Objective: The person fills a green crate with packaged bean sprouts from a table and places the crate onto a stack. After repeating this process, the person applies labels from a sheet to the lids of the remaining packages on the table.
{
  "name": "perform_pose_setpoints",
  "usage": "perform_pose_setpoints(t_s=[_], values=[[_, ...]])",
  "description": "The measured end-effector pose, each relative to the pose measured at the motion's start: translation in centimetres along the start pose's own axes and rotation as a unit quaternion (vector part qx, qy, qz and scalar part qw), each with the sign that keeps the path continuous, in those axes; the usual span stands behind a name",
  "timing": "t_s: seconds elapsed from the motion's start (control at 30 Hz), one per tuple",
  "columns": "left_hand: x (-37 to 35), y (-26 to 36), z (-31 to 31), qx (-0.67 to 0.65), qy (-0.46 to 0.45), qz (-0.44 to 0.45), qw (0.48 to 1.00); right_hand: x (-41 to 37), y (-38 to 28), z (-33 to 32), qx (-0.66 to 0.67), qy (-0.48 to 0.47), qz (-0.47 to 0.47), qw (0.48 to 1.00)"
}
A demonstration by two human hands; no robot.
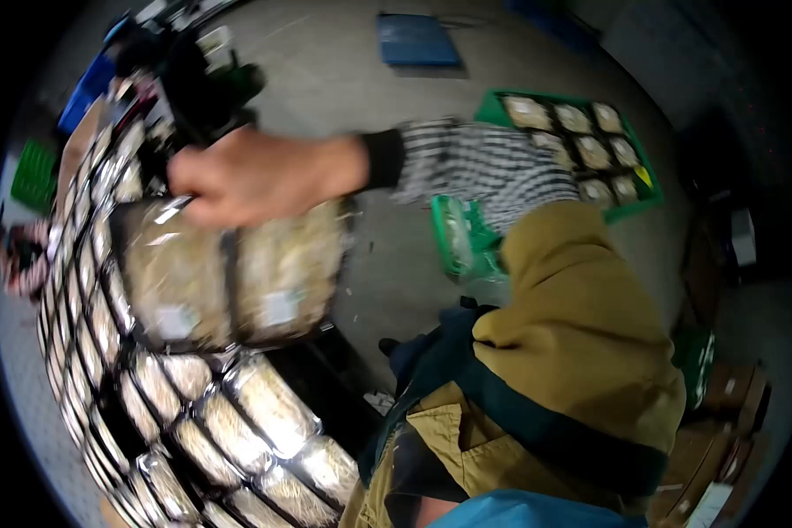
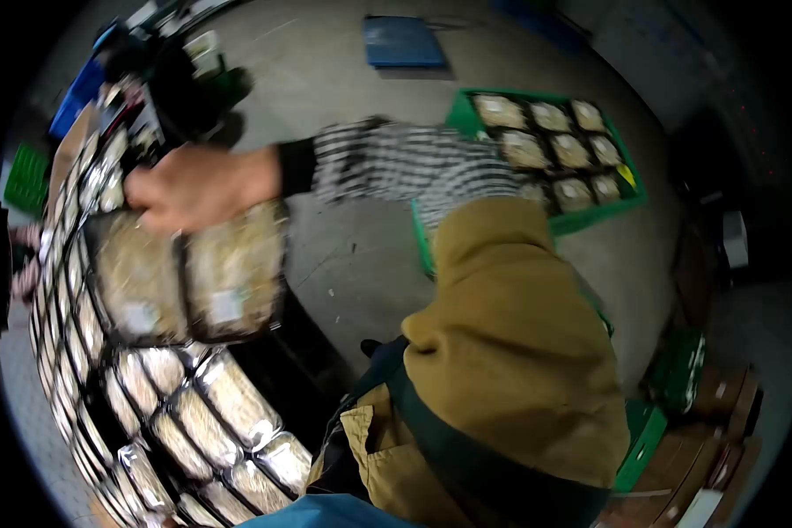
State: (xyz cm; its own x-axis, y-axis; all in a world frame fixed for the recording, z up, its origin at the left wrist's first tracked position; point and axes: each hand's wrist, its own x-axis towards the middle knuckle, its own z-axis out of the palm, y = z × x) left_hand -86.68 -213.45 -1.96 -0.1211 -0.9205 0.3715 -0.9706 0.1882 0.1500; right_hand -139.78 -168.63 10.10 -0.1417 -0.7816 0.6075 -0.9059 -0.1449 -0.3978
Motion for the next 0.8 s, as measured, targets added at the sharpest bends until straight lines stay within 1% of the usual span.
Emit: perform_pose_setpoints(t_s=[0.03, 0.07, 0.1, 0.13, 0.17, 0.2, 0.23, 0.27, 0.3, 0.37, 0.4, 0.43, 0.47, 0.5, 0.53, 0.57, 0.6, 0.63, 0.67, 0.7, 0.73, 0.77, 0.8], values=[[-1.2, 2.6, -1.8, -0.026, 0.02, 0.0, 0.999, -4.3, 0.4, -4.9, -0.026, -0.003, 0.05, 0.998], [-2.7, 5.0, -3.9, -0.051, 0.04, -0.001, 0.998, -8.6, -0.4, -10.1, -0.039, -0.058, 0.195, 0.978], [-4.3, 7.7, -5.9, -0.081, 0.058, 0.006, 0.995, -13.3, -0.1, -14.1, -0.073, -0.03, 0.236, 0.968], [-6.1, 10.6, -7.8, -0.112, 0.075, 0.014, 0.991, -17.2, -0.9, -18.4, -0.12, -0.044, 0.34, 0.932], [-8.1, 13.8, -9.5, -0.145, 0.084, 0.032, 0.985, -22.0, -0.1, -22.2, -0.24, -0.024, 0.285, 0.928], [-10.4, 16.6, -11.4, -0.179, 0.088, 0.047, 0.979, -26.0, -1.2, -25.9, -0.215, -0.01, 0.356, 0.909], [-13.0, 19.8, -13.0, -0.213, 0.089, 0.065, 0.971, -31.0, -0.9, -29.2, -0.26, 0.007, 0.367, 0.893], [-15.7, 22.9, -14.5, -0.244, 0.079, 0.086, 0.963, -36.1, -0.4, -32.4, -0.344, -0.016, 0.338, 0.876], [-18.4, 26.1, -15.7, -0.274, 0.062, 0.107, 0.954, -40.1, -1.2, -34.7, -0.336, 0.002, 0.401, 0.852], [-24.7, 32.7, -17.3, -0.319, -0.006, 0.149, 0.936, -47.8, -1.9, -38.9, -0.304, 0.023, 0.505, 0.808], [-27.7, 36.3, -17.0, -0.334, -0.055, 0.173, 0.925, -51.4, -1.8, -39.9, -0.283, 0.025, 0.55, 0.786], [-31.2, 40.1, -17.3, -0.35, -0.117, 0.186, 0.911, -55.6, -1.5, -41.0, -0.288, 0.028, 0.555, 0.78], [-34.5, 43.4, -15.4, -0.435, -0.159, 0.21, 0.861, -58.3, -1.9, -41.8, -0.227, 0.028, 0.622, 0.749], [-37.8, 46.6, -13.5, -0.513, -0.206, 0.226, 0.802, -62.3, -1.5, -42.2, -0.163, 0.032, 0.618, 0.768], [-40.2, 49.0, -10.7, -0.466, -0.231, 0.289, 0.804, -64.9, -1.5, -42.8, -0.102, 0.049, 0.642, 0.758], [-47.9, 54.9, -16.6, -0.523, -0.415, 0.257, 0.699, -66.8, -1.4, -43.2, -0.038, 0.065, 0.664, 0.744], [-52.0, 57.9, -16.9, -0.515, -0.48, 0.229, 0.672, -68.1, -1.0, -44.3, -0.051, 0.062, 0.694, 0.716], [-55.8, 61.1, -17.3, -0.472, -0.503, 0.255, 0.677, -68.8, -1.1, -46.1, -0.066, 0.06, 0.723, 0.686], [-59.3, 63.4, -17.6, -0.46, -0.536, 0.25, 0.662, -69.7, -1.4, -47.4, -0.084, 0.057, 0.749, 0.655], [-62.4, 65.0, -17.9, -0.466, -0.617, 0.225, 0.593, -72.0, -1.2, -49.1, -0.109, 0.064, 0.717, 0.685], [-64.4, 66.4, -16.8, -0.438, -0.661, 0.231, 0.564, -75.2, -0.7, -51.4, -0.135, 0.071, 0.684, 0.714], [-66.5, 67.6, -15.8, -0.419, -0.658, 0.25, 0.574, -77.5, 0.1, -53.5, -0.162, 0.079, 0.649, 0.739], [-68.0, 68.7, -15.7, -0.4, -0.682, 0.248, 0.56, -78.6, 0.7, -55.1, -0.189, 0.083, 0.643, 0.737]])
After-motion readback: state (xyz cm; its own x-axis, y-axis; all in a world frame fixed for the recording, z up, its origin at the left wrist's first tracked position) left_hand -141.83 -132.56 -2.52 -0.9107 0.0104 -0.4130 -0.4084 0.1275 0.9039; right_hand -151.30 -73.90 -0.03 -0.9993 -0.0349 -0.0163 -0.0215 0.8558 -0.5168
